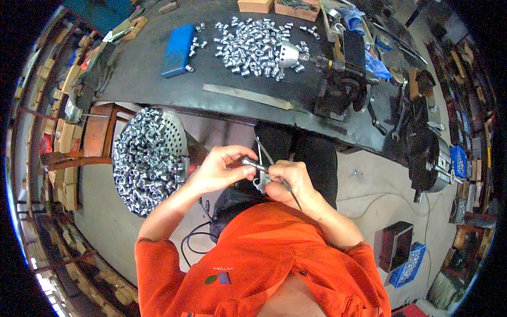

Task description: The person cleans individual metal parts by holding each one and spraying it with air from a nozzle before placing it into a large metal container.

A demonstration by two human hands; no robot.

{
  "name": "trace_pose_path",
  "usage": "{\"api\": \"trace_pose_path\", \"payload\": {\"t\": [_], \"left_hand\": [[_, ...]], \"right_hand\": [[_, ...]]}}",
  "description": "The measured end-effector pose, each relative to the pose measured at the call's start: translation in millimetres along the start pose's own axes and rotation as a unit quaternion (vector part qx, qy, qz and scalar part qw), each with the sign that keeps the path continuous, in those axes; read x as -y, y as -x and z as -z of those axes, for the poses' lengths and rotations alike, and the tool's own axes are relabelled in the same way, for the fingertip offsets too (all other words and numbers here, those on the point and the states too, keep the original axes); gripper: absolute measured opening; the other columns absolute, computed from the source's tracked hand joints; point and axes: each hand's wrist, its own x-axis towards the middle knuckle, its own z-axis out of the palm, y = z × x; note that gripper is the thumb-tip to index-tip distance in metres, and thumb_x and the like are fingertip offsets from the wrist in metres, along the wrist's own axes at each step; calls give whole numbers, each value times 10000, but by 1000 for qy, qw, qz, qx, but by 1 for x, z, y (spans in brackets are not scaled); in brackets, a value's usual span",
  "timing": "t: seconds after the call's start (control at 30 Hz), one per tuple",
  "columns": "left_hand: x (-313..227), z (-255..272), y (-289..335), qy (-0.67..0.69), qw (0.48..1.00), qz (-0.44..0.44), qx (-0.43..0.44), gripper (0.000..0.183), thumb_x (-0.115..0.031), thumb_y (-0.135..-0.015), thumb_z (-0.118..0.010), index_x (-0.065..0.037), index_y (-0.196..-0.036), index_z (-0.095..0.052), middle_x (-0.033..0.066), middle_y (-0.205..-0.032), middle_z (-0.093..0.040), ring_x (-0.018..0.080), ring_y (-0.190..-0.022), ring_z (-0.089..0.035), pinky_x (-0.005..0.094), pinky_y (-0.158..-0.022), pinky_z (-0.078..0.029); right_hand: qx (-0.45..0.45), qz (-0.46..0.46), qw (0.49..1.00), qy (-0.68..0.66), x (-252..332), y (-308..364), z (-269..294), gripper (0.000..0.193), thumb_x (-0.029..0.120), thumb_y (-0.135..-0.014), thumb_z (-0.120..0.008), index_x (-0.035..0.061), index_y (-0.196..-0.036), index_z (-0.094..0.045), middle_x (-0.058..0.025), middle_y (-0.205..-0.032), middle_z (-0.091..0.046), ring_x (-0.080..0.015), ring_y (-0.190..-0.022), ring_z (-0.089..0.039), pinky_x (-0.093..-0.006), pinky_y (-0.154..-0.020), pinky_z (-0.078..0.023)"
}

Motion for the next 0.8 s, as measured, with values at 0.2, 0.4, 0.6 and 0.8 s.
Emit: {"api": "trace_pose_path", "payload": {"t": [0.2, 0.4, 0.6, 0.8], "left_hand": [[-7, 6, -7, -106, 991, 2, -77, 138, -45, -818, -650, -1, -942, -610, 37, -771, -640, 94, -623, -601, 235, -550, -475], [11, 23, -13, -519, 820, -182, -157, 269, -126, -616, -716, -77, -873, -651, 81, -729, -600, 285, -629, -612, 371, -547, -485], [10, 20, -16, -503, 816, -229, -170, 223, -65, -579, -680, -63, -795, -624, 83, -634, -535, 267, -543, -556, 370, -493, -429], [13, 17, -18, -525, 799, -262, -130, 256, -120, -576, -683, -69, -820, -622, 79, -661, -543, 286, -590, -576, 383, -522, -449]], "right_hand": [[-17, -8, 999, -36, -3, 8, 13, 222, 76, -676, -625, 28, -626, -414, -84, -599, -449, -216, -530, -460, -329, -484, -352], [34, 123, 987, -100, 24, 15, 34, 359, 249, -684, -627, 53, -572, -348, -72, -560, -331, -245, -462, -376, -363, -427, -256], [56, 118, 986, -100, 35, 13, 29, 338, 218, -677, -612, 57, -575, -332, -76, -559, -315, -256, -468, -378, -372, -430, -266], [68, 73, 988, -114, 31, -7, 20, 301, 161, -652, -622, 46, -594, -350, -99, -550, -341, -282, -490, -392, -362, -465, -296]]}}
